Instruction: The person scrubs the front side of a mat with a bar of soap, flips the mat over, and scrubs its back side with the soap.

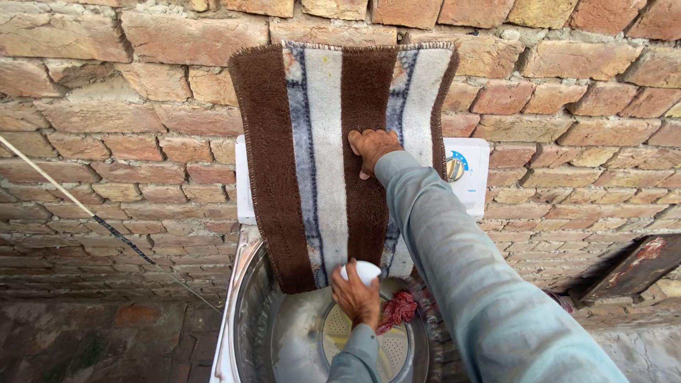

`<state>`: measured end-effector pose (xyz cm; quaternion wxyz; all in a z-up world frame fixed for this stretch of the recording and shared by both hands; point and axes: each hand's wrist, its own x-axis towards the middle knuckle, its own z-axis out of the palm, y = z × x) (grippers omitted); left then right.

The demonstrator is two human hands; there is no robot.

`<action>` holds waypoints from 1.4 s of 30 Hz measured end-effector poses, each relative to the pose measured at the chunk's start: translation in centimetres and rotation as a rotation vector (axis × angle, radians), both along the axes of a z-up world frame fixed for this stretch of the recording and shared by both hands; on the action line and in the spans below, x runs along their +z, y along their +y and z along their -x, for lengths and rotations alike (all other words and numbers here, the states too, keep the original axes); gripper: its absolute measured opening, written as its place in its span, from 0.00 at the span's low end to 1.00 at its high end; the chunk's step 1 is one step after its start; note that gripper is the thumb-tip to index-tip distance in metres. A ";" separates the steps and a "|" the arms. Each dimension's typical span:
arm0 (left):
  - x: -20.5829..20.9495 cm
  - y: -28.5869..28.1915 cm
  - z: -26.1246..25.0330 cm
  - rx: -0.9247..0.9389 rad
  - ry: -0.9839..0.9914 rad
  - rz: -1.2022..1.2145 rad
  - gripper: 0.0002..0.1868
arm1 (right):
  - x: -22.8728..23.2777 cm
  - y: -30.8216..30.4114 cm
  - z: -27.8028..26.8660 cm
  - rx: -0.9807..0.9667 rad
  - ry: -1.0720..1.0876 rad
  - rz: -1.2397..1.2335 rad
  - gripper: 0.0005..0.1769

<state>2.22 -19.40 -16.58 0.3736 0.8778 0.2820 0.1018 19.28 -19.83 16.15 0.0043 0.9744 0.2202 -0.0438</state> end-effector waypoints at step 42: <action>21.6 6.3 -0.1 -0.759 -0.177 -0.112 0.43 | -0.4 0.2 -0.1 -0.053 -0.013 -0.054 0.32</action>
